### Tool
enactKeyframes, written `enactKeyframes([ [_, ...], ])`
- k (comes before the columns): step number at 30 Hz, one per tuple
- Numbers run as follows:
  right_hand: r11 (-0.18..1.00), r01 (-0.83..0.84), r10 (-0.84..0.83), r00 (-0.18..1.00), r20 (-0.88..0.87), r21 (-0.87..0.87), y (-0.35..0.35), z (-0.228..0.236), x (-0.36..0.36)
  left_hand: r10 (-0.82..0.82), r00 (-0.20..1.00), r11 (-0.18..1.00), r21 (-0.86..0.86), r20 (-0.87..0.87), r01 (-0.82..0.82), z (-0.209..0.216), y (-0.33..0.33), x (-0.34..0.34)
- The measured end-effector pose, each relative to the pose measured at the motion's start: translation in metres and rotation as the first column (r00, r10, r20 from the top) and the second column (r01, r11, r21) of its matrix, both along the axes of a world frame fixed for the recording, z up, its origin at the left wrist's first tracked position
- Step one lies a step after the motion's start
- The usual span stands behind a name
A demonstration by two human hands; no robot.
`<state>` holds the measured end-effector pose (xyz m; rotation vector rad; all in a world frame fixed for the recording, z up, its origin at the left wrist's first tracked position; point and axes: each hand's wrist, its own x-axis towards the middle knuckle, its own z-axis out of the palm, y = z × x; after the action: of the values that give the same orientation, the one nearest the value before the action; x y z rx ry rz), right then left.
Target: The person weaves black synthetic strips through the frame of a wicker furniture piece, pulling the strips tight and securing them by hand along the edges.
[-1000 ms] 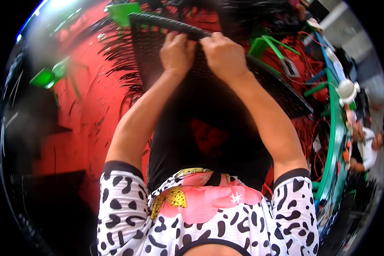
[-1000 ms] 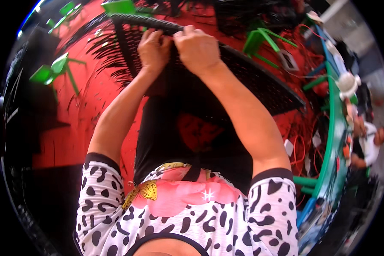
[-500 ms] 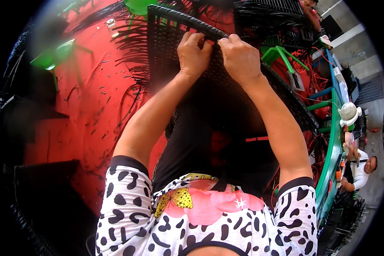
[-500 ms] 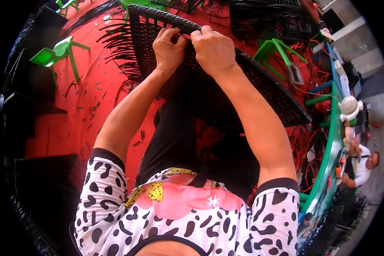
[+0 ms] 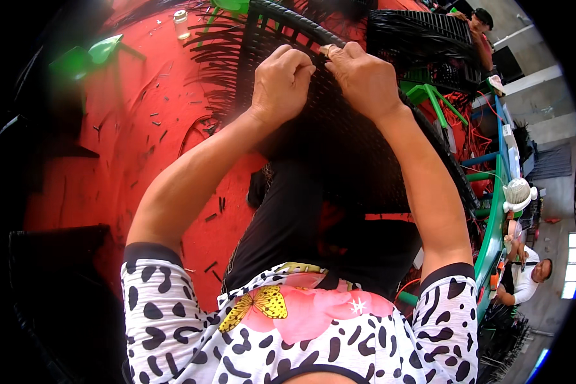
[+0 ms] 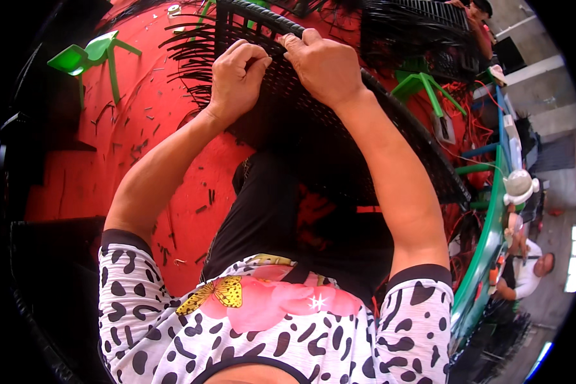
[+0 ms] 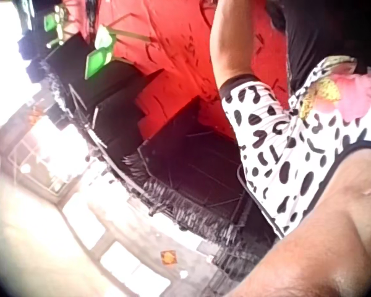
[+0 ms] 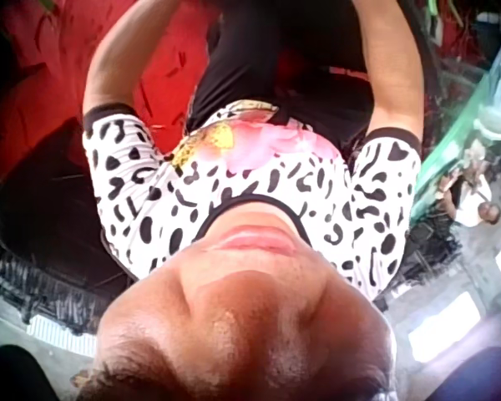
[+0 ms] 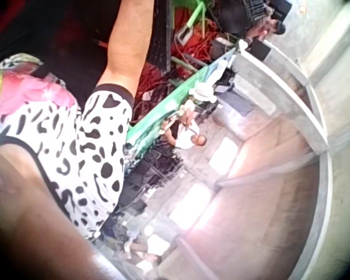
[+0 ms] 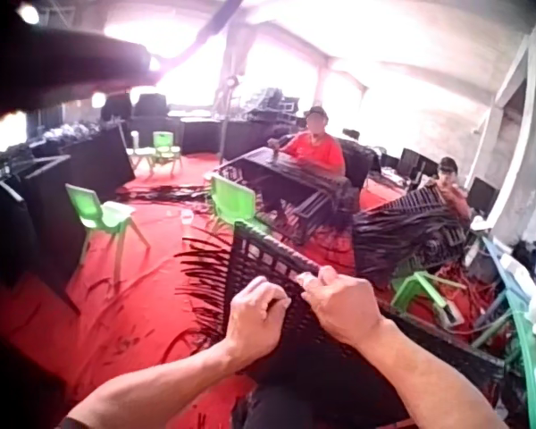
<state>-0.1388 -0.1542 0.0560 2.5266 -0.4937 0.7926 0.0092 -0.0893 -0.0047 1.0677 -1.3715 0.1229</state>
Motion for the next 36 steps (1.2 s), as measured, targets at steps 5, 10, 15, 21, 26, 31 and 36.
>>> enactKeyframes([
  [5,0.999,0.026,-0.021,0.994,-0.110,0.047,-0.003,-0.002,0.001,-0.058,0.998,0.998,-0.008,-0.022,0.058,-0.005,0.001,0.001],
  [10,0.987,0.100,-0.101,0.995,0.001,0.122,0.000,-0.008,0.003,-0.151,0.979,0.929,0.318,-0.137,0.188,-0.008,-0.019,0.015],
  [15,0.970,0.181,-0.187,0.982,0.020,0.165,0.003,-0.007,0.003,-0.027,0.999,0.885,0.466,0.032,0.009,-0.010,-0.045,0.003],
  [21,0.900,0.411,-0.386,0.907,-0.168,0.147,0.006,0.004,0.016,-0.200,0.954,0.736,0.608,-0.223,0.296,0.006,-0.054,0.013],
  [26,0.861,0.488,-0.442,0.856,-0.268,0.139,0.004,0.014,0.024,-0.283,0.856,0.658,0.562,-0.432,0.501,0.011,-0.048,0.010],
  [31,0.873,0.485,-0.444,0.835,-0.325,0.054,-0.004,0.012,0.020,-0.296,0.700,0.716,0.335,-0.649,0.613,0.001,-0.052,0.000],
  [36,0.920,0.391,-0.375,0.902,-0.214,0.037,-0.007,0.005,0.012,-0.066,0.821,0.956,0.200,-0.567,0.215,-0.006,-0.056,-0.006],
])
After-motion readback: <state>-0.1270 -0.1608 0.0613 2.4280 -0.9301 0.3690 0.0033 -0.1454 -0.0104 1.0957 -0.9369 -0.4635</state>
